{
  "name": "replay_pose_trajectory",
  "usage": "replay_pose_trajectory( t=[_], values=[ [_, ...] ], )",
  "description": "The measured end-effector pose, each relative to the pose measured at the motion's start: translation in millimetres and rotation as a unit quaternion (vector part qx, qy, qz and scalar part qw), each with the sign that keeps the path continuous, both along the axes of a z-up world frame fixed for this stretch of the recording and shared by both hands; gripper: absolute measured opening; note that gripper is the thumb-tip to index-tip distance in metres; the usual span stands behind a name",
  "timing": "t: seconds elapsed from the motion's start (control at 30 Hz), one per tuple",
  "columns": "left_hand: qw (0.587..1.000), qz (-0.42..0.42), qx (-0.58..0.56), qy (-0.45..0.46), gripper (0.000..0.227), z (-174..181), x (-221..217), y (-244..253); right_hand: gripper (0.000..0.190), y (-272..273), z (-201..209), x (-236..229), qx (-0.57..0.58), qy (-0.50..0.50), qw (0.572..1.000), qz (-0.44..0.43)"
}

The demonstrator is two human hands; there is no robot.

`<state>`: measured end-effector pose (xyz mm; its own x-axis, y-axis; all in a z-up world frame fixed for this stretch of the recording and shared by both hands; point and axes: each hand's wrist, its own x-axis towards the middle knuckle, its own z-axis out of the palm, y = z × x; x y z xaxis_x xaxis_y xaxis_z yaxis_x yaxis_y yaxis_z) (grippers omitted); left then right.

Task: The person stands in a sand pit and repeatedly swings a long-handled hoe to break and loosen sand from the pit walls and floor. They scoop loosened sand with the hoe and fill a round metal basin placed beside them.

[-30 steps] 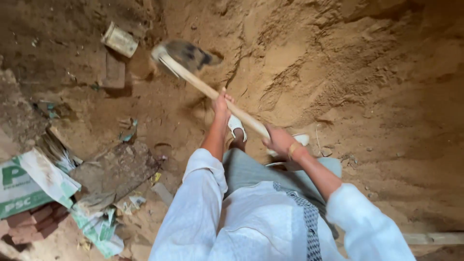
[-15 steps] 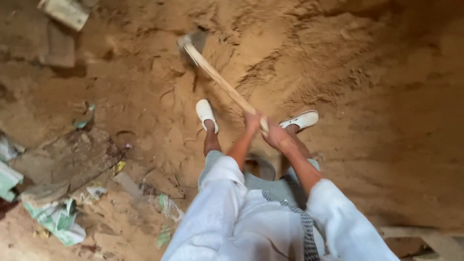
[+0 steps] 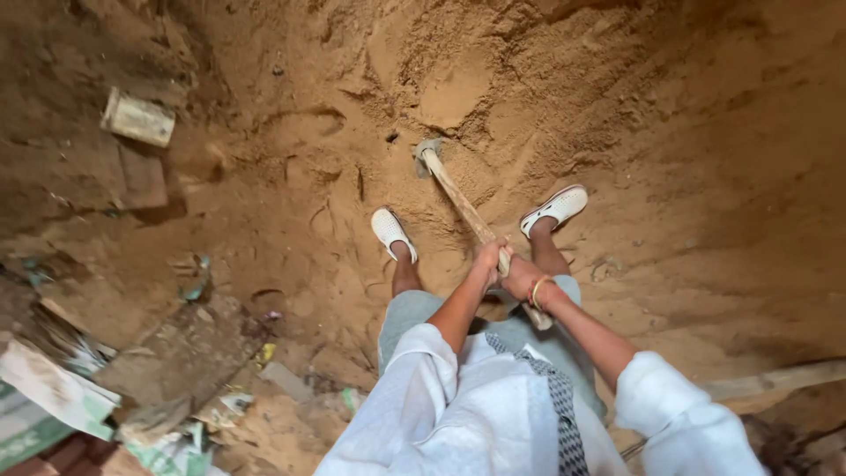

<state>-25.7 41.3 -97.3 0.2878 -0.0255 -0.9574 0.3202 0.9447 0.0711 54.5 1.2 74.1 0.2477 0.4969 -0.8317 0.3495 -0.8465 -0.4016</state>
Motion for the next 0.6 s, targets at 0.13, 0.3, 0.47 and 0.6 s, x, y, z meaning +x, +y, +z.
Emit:
replay_pose_trajectory(
  t=[0.13,0.3,0.47,0.6],
  values=[
    [0.99,0.119,-0.057,-0.044,0.02,1.0,10.3,42.8,0.036,0.0,49.0,21.2,-0.021,0.031,0.999,0.039],
    [0.967,0.238,-0.041,-0.079,0.014,-42.3,20.2,93.7,0.053,-61.3,181.1,86.3,-0.057,0.054,0.994,0.073],
    [0.98,0.192,0.046,0.001,0.029,-53.4,61.7,139.5,0.064,-142.9,232.5,177.7,-0.047,0.07,0.994,0.07],
    [0.957,0.279,0.07,0.038,0.039,-37.1,150.5,105.9,0.068,-206.8,219.3,269.6,-0.115,-0.006,0.988,0.105]
  ],
)
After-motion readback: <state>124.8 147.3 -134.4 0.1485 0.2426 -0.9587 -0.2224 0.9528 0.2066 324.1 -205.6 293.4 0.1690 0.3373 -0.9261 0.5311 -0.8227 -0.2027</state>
